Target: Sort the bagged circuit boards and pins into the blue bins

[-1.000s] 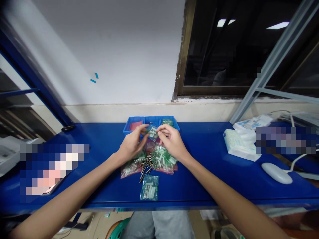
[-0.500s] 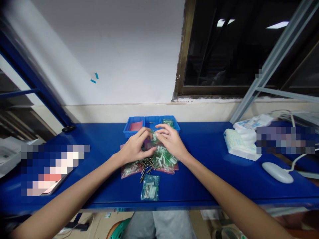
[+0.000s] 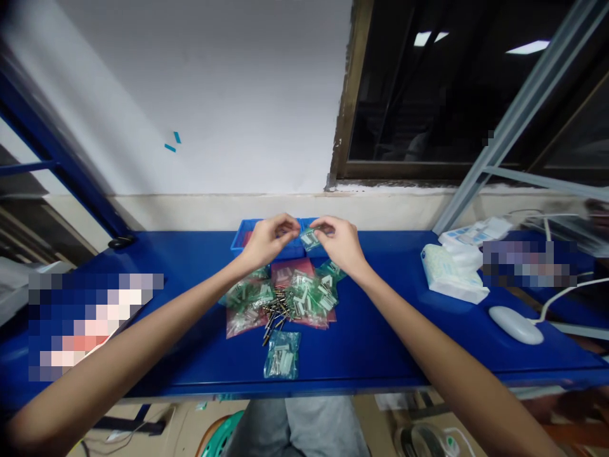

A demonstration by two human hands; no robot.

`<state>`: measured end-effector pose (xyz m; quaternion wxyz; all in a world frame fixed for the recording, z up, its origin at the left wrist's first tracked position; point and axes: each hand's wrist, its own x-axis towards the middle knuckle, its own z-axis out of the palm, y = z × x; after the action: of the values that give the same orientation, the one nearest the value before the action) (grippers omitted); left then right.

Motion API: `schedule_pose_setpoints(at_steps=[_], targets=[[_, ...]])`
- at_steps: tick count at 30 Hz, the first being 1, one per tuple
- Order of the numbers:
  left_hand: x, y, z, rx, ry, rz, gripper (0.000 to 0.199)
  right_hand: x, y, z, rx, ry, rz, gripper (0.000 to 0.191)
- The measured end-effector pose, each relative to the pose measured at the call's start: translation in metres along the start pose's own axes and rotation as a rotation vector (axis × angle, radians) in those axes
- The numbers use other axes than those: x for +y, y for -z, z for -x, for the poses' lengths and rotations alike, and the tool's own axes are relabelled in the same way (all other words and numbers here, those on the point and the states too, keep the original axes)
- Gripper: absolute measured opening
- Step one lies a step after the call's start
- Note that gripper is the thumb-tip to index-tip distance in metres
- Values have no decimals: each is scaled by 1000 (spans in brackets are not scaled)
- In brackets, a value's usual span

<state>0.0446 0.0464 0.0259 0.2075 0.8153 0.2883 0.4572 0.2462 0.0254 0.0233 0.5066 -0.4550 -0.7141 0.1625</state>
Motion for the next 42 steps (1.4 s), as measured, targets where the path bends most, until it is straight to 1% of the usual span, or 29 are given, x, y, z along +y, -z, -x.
schedule_pose_setpoints(at_steps=[2,4,7,8,10,12,15,17,19,20,21,22,23,25,28,30,33,35,39,42], targets=[[-7,-6,-25,8,16,-1,12,11,6,-19,50,-26,95,16],[-16,-13,-45,-34,25,-83,16,22,7,-35,66,-83,177,19],[-30,-22,-60,-117,65,-223,22,38,2,-48,-44,-113,400,22],[-33,-24,-61,-125,78,-265,23,42,-1,-49,-80,-107,464,19],[-37,-24,-60,-107,92,-336,23,49,-7,-47,-118,-86,537,14],[-36,-19,-55,-63,85,-375,22,54,-10,-43,-141,-69,564,13],[-25,-2,-44,-30,43,-371,20,50,-7,-32,-145,-4,607,15],[-14,10,-32,-36,-3,-353,19,39,-2,-23,-98,67,620,17],[-3,20,-16,-46,-43,-350,17,22,4,-10,-57,126,579,18],[1,24,-7,-42,-61,-364,16,13,5,-3,-77,146,538,17],[4,28,3,-46,-83,-377,16,4,6,5,-150,163,479,17],[6,31,12,-51,-103,-384,16,-4,5,12,-263,165,425,17],[8,33,21,-58,-120,-392,17,-11,4,18,-355,163,406,16],[7,37,37,-93,-157,-411,19,-20,-2,27,-484,163,432,15],[3,41,54,-177,-192,-465,21,-24,-14,32,-595,152,531,15],[-1,43,60,-226,-193,-529,21,-24,-21,33,-637,127,588,14],[-3,41,64,-299,-187,-630,24,-20,-28,35,-623,102,636,11],[-2,38,65,-341,-193,-671,26,-17,-30,38,-594,109,614,8],[3,32,68,-361,-213,-725,28,-10,-31,39,-527,123,484,6],[2,31,69,-362,-217,-744,29,-10,-31,34,-485,62,325,8]])
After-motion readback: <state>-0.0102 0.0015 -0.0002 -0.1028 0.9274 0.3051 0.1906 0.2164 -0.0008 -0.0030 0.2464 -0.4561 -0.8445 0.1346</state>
